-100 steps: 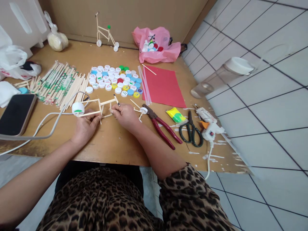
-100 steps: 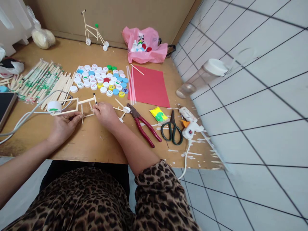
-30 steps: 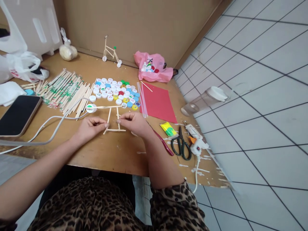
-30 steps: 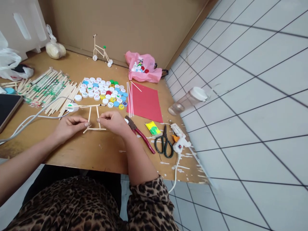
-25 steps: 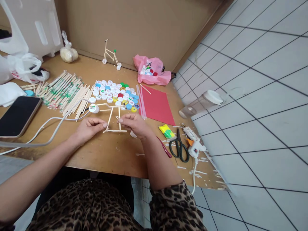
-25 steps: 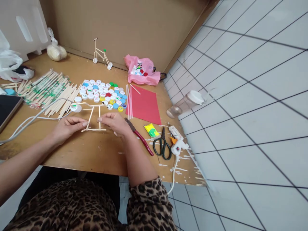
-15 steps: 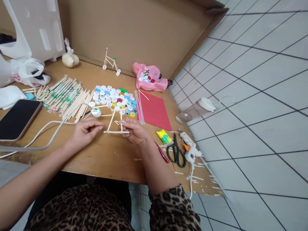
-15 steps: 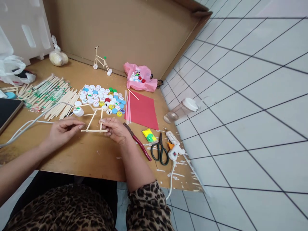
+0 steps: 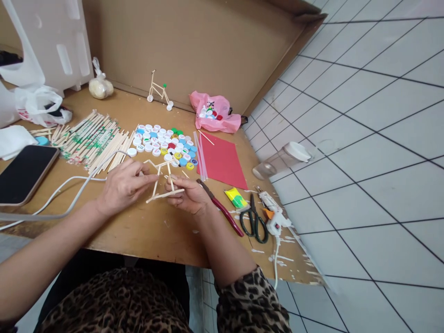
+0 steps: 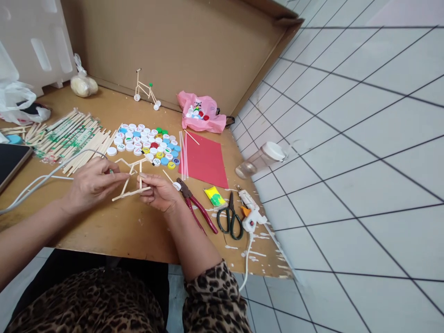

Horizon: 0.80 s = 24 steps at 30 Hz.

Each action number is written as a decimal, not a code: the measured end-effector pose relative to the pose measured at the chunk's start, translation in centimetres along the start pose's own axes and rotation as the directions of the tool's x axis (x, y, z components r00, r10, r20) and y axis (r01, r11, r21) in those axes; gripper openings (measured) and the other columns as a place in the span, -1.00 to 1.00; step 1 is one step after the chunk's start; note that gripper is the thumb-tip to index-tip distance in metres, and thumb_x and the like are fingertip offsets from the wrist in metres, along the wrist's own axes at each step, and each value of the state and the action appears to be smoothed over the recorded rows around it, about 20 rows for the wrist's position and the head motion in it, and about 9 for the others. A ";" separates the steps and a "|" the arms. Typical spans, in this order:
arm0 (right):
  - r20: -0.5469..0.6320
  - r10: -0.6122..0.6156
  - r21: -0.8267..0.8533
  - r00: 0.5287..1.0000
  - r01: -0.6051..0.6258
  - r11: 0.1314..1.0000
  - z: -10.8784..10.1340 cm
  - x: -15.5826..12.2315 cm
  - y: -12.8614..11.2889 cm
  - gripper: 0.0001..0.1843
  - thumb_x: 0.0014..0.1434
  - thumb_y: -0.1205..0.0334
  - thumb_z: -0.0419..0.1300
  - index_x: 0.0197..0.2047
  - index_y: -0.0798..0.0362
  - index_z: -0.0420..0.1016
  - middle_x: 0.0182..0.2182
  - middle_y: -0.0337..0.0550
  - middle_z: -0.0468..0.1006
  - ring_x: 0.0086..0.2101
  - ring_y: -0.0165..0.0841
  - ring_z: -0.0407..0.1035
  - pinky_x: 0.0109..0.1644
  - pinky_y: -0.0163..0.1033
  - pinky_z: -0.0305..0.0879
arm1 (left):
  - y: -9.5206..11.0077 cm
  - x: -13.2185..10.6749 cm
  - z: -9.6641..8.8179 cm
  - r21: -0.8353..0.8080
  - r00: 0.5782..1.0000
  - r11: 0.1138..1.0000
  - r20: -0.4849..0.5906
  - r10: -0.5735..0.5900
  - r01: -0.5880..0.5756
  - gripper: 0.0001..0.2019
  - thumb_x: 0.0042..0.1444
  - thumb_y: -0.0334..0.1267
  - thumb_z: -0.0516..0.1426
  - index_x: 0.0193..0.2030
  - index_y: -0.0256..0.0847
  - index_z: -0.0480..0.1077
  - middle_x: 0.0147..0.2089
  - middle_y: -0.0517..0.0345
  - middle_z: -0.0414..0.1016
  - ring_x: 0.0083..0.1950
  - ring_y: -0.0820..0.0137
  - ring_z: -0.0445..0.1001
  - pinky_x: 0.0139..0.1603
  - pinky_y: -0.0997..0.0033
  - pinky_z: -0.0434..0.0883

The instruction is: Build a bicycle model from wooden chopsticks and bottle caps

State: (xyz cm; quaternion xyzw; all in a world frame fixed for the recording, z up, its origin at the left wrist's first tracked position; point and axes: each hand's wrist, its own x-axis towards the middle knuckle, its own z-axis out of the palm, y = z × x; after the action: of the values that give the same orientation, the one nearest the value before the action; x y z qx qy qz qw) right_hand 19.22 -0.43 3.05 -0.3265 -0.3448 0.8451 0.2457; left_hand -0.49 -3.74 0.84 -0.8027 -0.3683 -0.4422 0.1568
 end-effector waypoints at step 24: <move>-0.145 -0.132 -0.094 0.981 0.119 0.988 -0.6 -0.7 -1.1 -0.70 0.00 0.04 0.34 -0.46 0.09 0.40 -0.69 -0.46 0.14 -0.68 -0.62 -0.20 -0.63 -0.45 -0.36 | -0.5 0.8 1.3 -0.277 0.985 0.951 -0.069 -0.159 0.134 -0.84 0.25 -0.25 0.14 -0.26 -0.08 0.58 -0.36 0.15 0.62 -0.36 0.39 0.45 -0.29 0.32 0.39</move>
State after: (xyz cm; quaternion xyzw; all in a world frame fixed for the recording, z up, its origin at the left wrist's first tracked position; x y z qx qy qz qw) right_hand 20.37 0.09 3.84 -0.3775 -0.3808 0.7852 0.3097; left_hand 0.22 -2.33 0.77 -0.7661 -0.3552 -0.5349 0.0284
